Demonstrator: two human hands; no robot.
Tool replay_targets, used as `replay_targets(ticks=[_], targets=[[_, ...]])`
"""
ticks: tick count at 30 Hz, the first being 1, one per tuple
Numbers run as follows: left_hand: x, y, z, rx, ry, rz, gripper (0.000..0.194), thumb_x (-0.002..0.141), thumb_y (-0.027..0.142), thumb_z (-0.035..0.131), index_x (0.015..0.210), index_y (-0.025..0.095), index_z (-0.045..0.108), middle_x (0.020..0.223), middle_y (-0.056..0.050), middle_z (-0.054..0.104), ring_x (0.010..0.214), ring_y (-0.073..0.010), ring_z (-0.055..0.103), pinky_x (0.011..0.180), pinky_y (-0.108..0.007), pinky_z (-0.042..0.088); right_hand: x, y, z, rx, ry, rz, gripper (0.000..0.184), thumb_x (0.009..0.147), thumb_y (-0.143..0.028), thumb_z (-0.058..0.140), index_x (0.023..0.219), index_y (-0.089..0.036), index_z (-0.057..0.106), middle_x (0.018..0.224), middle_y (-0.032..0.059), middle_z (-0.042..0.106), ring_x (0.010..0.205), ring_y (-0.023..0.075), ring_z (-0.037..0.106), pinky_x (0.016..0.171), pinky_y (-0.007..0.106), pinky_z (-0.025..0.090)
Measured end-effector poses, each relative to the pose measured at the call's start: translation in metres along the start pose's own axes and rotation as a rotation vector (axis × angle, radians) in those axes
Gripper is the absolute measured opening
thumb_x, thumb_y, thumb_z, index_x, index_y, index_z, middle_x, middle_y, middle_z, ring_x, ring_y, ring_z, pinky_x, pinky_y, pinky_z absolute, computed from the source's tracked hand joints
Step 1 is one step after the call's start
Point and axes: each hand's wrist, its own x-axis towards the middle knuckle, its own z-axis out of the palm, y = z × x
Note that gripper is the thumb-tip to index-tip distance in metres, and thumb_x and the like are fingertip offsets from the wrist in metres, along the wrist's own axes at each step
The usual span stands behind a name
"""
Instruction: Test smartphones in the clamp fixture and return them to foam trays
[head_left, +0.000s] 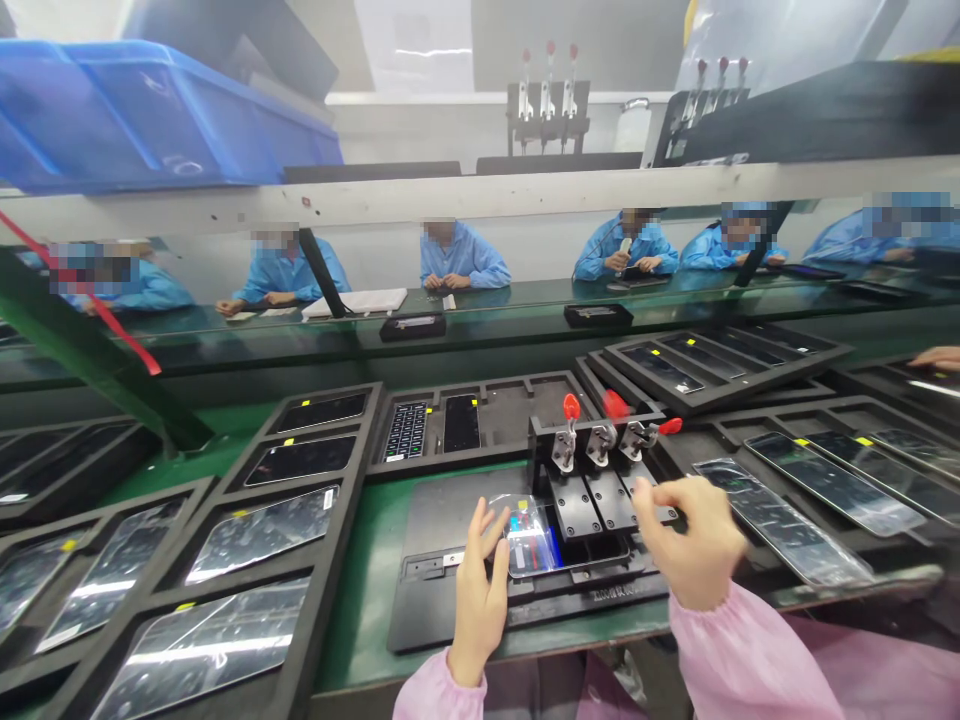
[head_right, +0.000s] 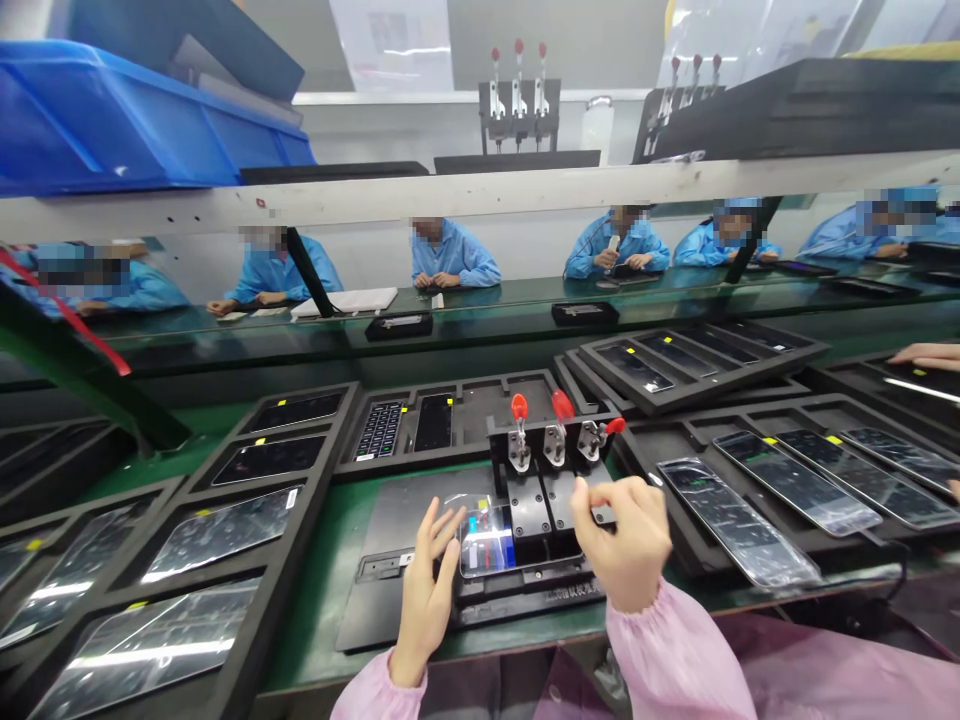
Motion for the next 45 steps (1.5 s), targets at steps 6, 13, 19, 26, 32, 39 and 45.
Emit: replay_targets(ticks=[6, 13, 19, 26, 32, 39, 45], targets=[[0.001, 0.005, 0.014, -0.075, 0.04, -0.041, 0.049, 0.09, 0.037, 0.04, 0.136, 0.028, 0.028, 0.127, -0.006, 0.057, 0.127, -0.0179, 0.04, 0.107, -0.039, 0.027, 0.015, 0.002, -0.04, 0.204, 0.256, 0.033, 0.016, 0.072, -0.012, 0.057, 0.058, -0.02, 0.053, 0.055, -0.0009, 0.06, 0.052, 0.0121, 0.052, 0.05, 0.029, 0.04], [0.005, 0.016, 0.035, -0.188, -0.011, -0.093, 0.048, 0.091, 0.037, 0.038, 0.137, 0.028, 0.026, 0.129, -0.007, 0.054, 0.124, -0.0162, 0.044, 0.107, -0.037, 0.027, 0.014, 0.015, -0.037, 0.213, 0.352, -0.034, 0.02, 0.07, -0.01, 0.057, 0.056, -0.021, 0.046, 0.047, -0.0052, 0.05, 0.046, 0.0131, 0.054, 0.048, 0.031, 0.041], [0.008, 0.02, 0.044, -0.193, -0.008, -0.098, 0.049, 0.092, 0.037, 0.037, 0.138, 0.027, 0.024, 0.13, -0.008, 0.053, 0.125, -0.0166, 0.043, 0.108, -0.039, 0.025, 0.031, 0.009, -0.023, 0.117, 0.153, 0.037, 0.004, 0.076, -0.017, 0.055, 0.073, -0.019, 0.058, 0.078, 0.0016, 0.065, 0.075, 0.0149, 0.06, 0.073, 0.032, 0.048], [0.008, 0.015, 0.041, -0.104, -0.014, -0.056, 0.049, 0.091, 0.037, 0.038, 0.138, 0.026, 0.024, 0.13, -0.008, 0.053, 0.126, -0.017, 0.043, 0.108, -0.04, 0.025, 0.064, 0.027, 0.0, 0.069, -0.22, -0.009, 0.027, 0.087, -0.027, 0.043, 0.106, -0.017, 0.059, 0.107, 0.0069, 0.063, 0.099, 0.0161, 0.059, 0.091, 0.033, 0.046], [0.007, 0.009, 0.038, 0.01, -0.026, 0.002, 0.044, 0.09, 0.034, 0.041, 0.132, 0.024, 0.037, 0.126, -0.008, 0.056, 0.119, -0.0193, 0.05, 0.102, -0.038, 0.036, 0.003, 0.033, -0.006, -0.097, -0.063, 0.003, 0.023, 0.084, -0.019, 0.049, 0.1, -0.019, 0.064, 0.1, 0.0045, 0.067, 0.098, 0.0169, 0.058, 0.091, 0.036, 0.042], [0.009, 0.007, 0.032, 0.261, 0.026, 0.167, 0.037, 0.087, 0.028, 0.046, 0.123, 0.025, 0.05, 0.118, -0.007, 0.061, 0.114, -0.0226, 0.051, 0.102, -0.047, 0.033, -0.053, 0.04, 0.007, -0.394, -0.338, 0.094, 0.032, 0.088, -0.032, 0.043, 0.116, -0.027, 0.056, 0.11, 0.0056, 0.063, 0.117, 0.0293, 0.044, 0.092, 0.072, 0.015], [0.008, 0.013, 0.032, 0.343, -0.067, 0.16, 0.04, 0.089, 0.028, 0.04, 0.13, 0.029, 0.041, 0.122, -0.006, 0.057, 0.12, -0.0213, 0.046, 0.108, -0.057, 0.014, -0.03, 0.044, -0.002, -0.388, -0.444, 0.168, 0.03, 0.09, -0.037, 0.037, 0.106, -0.034, 0.062, 0.127, 0.0049, 0.051, 0.12, 0.0313, 0.038, 0.084, 0.077, 0.015]])
